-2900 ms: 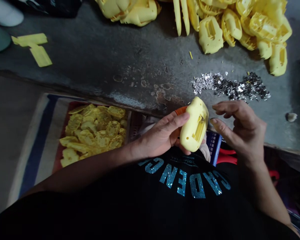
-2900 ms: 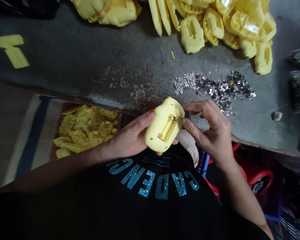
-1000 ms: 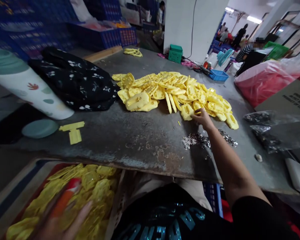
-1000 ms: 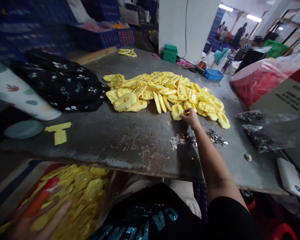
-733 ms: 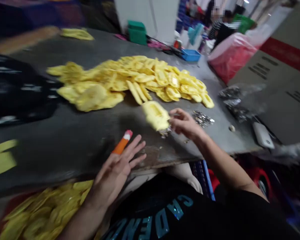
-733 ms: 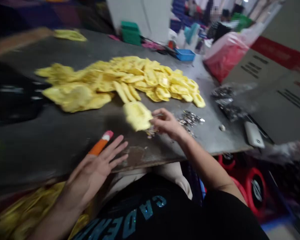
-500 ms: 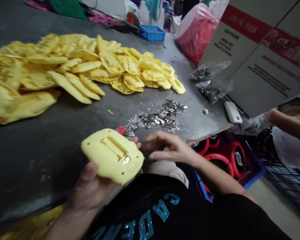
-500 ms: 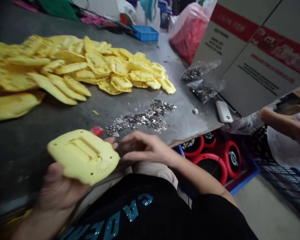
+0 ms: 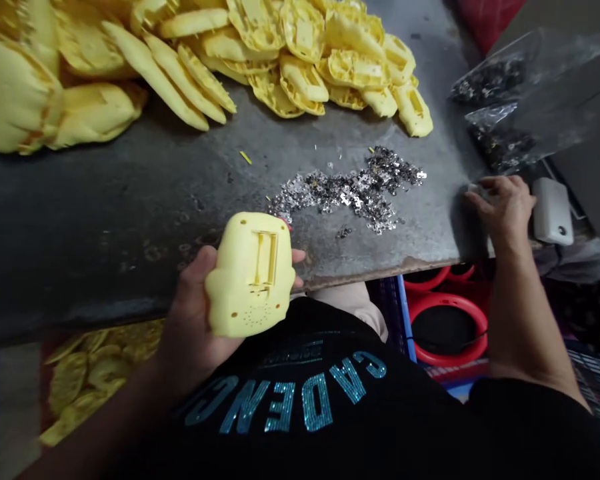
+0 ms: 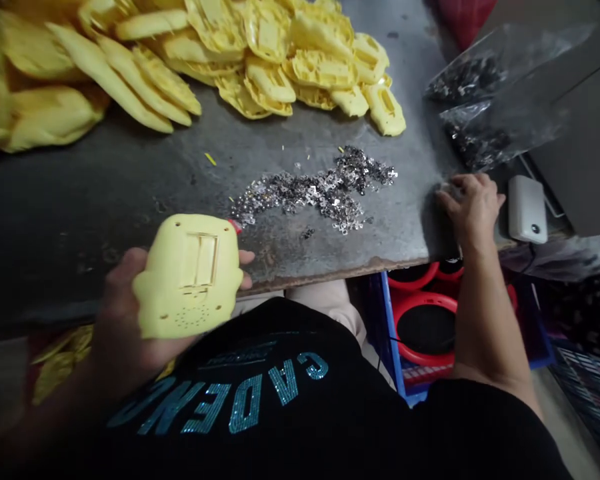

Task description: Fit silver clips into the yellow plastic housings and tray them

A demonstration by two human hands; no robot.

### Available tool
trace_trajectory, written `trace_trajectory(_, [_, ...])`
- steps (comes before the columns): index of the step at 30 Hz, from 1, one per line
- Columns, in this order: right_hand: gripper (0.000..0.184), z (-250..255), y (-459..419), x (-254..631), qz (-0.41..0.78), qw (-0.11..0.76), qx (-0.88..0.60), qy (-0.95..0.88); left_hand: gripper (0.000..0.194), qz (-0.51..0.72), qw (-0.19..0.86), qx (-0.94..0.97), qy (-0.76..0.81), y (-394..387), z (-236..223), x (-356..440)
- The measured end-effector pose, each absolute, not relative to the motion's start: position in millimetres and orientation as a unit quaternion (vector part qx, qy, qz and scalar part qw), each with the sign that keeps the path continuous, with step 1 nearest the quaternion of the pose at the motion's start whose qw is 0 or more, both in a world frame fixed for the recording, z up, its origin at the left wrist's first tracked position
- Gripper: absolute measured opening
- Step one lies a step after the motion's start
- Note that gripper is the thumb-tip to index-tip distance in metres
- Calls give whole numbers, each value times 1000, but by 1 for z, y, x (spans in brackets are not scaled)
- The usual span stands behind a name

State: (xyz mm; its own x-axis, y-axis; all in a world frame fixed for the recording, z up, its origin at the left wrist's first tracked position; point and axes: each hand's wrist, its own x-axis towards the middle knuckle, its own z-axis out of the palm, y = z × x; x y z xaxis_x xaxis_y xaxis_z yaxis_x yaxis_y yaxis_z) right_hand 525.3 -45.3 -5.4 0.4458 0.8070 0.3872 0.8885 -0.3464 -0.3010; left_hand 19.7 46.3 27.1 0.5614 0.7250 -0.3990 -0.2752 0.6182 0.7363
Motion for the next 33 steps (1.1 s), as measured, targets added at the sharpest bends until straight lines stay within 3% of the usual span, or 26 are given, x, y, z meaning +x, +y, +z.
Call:
trace_trajectory(2, [27, -2, -50, 489, -90, 257, -799, -536, 77, 309, 822, 305, 369, 44, 30, 24])
trace_trajectory(4, [16, -2, -51, 450, -22, 262, -758, -597, 76, 306, 826, 298, 367, 43, 30, 26])
trace_trajectory(8, [18, -8, -44, 405, 37, 263, -745, -612, 80, 282, 845, 293, 347, 41, 26, 24])
trace_trajectory(13, [12, -2, -37, 407, 86, 270, -745, -603, 88, 269, 863, 256, 342, 38, 20, 18])
trace_trajectory(19, [16, 16, -37, 421, 163, 243, -742, -603, 84, 224, 882, 251, 329, 36, 16, 14])
trace_trajectory(26, [12, 9, -49, 423, 66, 228, -786, -571, 88, 173, 902, 222, 328, 39, 10, 5])
trace_trajectory(30, [21, 0, -47, 417, 58, 263, -769, -579, 77, 181, 914, 208, 298, 42, 11, 10])
trace_trajectory(33, [14, -4, -41, 418, 59, 270, -758, -591, 71, 191, 915, 206, 288, 41, 15, 18])
